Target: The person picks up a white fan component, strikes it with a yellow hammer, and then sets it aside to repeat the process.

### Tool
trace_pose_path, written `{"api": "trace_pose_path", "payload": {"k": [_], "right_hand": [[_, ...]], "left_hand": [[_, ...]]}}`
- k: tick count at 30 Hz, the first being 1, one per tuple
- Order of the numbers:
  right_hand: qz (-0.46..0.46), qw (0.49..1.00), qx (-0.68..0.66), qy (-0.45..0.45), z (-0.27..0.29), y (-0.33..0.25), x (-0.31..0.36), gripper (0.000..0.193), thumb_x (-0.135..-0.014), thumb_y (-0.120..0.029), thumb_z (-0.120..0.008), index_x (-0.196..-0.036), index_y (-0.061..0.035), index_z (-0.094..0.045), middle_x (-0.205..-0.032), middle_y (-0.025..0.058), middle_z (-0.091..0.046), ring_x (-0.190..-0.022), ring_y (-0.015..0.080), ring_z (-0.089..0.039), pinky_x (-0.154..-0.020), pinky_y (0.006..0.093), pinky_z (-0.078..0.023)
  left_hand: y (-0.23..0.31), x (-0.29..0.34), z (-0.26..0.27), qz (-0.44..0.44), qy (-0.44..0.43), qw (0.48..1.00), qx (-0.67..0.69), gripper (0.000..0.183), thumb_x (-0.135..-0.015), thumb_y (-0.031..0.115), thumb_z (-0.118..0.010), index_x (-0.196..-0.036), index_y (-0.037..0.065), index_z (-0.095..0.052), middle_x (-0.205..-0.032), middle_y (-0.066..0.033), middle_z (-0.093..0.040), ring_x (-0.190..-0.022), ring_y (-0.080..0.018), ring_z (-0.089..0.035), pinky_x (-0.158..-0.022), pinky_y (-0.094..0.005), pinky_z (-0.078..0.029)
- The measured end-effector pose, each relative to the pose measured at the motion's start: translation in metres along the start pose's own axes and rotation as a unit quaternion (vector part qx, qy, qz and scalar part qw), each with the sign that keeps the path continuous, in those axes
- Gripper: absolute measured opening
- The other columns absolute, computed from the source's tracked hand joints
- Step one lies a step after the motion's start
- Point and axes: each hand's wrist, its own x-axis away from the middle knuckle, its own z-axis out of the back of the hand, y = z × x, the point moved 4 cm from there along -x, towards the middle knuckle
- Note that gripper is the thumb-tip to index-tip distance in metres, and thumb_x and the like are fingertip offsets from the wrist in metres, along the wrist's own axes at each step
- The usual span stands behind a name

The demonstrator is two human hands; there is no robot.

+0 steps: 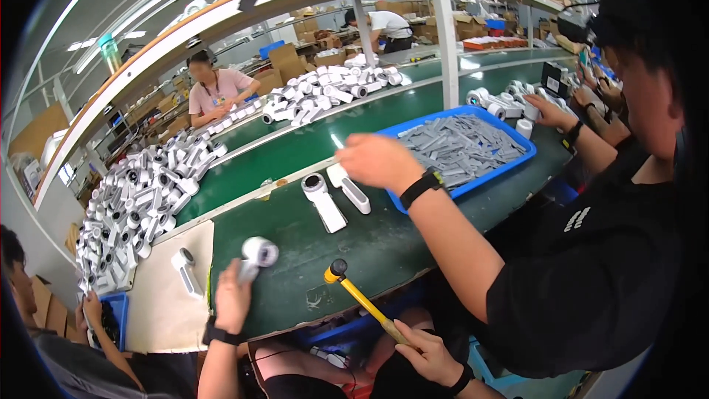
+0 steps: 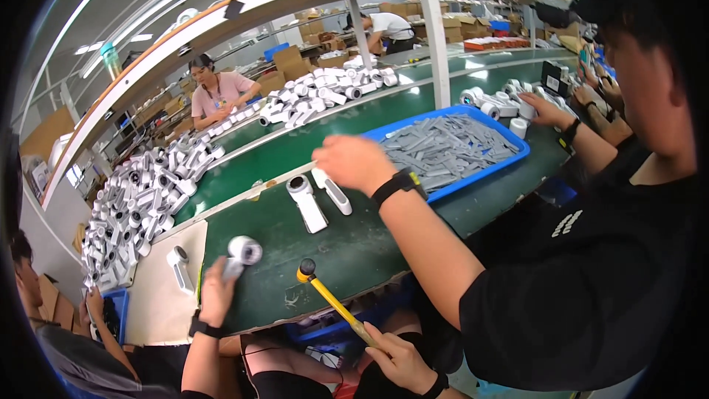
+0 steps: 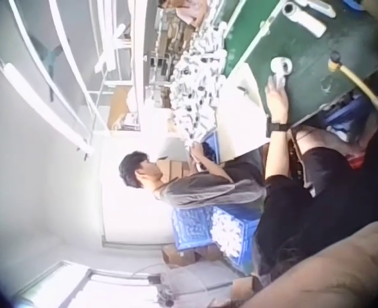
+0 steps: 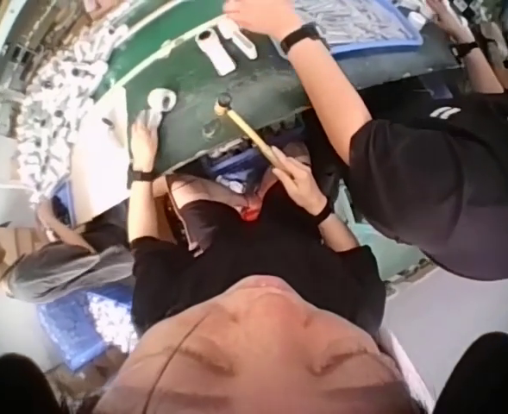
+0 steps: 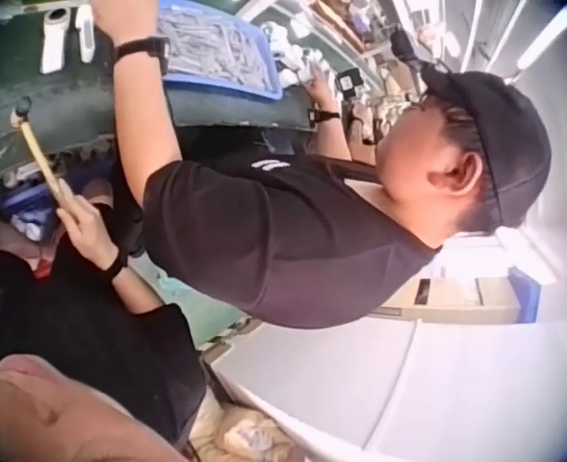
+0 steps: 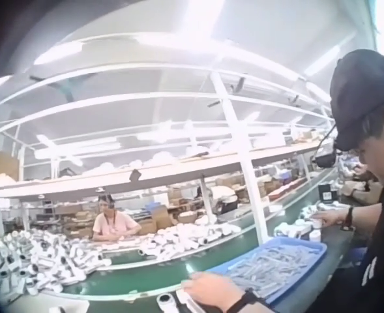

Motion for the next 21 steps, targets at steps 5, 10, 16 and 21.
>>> {"api": "trace_pose_path", "payload": {"k": [5,10,16,21], "right_hand": [[-0.05,0.998,-0.021,-0.023,0.003,0.008,0.007,0.052,-0.091,-0.005,-0.066,-0.14,0.0015,-0.049,-0.083,0.0134,-0.059,-0.072,0.023,-0.059,-0.068,0.0302,-0.048],[-0.044,0.998,-0.044,-0.02,0.0,0.013,0.009,0.053,-0.091,-0.005,-0.066,-0.14,0.0025,-0.048,-0.088,0.0124,-0.061,-0.076,0.0201,-0.061,-0.071,0.0289,-0.049],[-0.06,0.998,-0.03,0.014,0.007,0.004,0.015,0.048,-0.092,-0.006,-0.065,-0.137,0.0028,-0.051,-0.095,0.0156,-0.063,-0.083,0.0249,-0.063,-0.076,0.0312,-0.05],[-0.069,0.996,-0.036,0.034,0.014,-0.007,0.022,0.044,-0.093,-0.006,-0.064,-0.135,0.0031,-0.054,-0.102,0.0187,-0.064,-0.09,0.0298,-0.065,-0.081,0.0335,-0.051]], "left_hand": [[-0.046,-0.006,0.007,0.157,0.055,0.938,-0.305,0.069,-0.077,0.008,-0.071,-0.141,0.009,-0.045,-0.136,-0.0214,-0.046,-0.123,-0.0395,-0.046,-0.097,-0.0487,-0.043],[0.067,-0.06,-0.031,-0.038,0.019,0.999,-0.011,0.051,-0.082,0.014,-0.073,-0.13,0.01,-0.057,-0.138,-0.0218,-0.045,-0.125,-0.0417,-0.043,-0.105,-0.0496,-0.039],[0.174,-0.116,-0.114,-0.074,-0.063,0.987,0.131,0.043,-0.083,0.028,-0.076,-0.122,0.014,-0.065,-0.149,-0.0293,-0.03,-0.128,-0.051,-0.035,-0.106,-0.0529,-0.037],[0.174,-0.133,-0.152,-0.005,-0.05,0.995,0.086,0.038,-0.07,0.03,-0.085,-0.093,0.007,-0.064,-0.146,-0.0282,-0.037,-0.119,-0.0477,-0.042,-0.098,-0.0513,-0.043]]}}
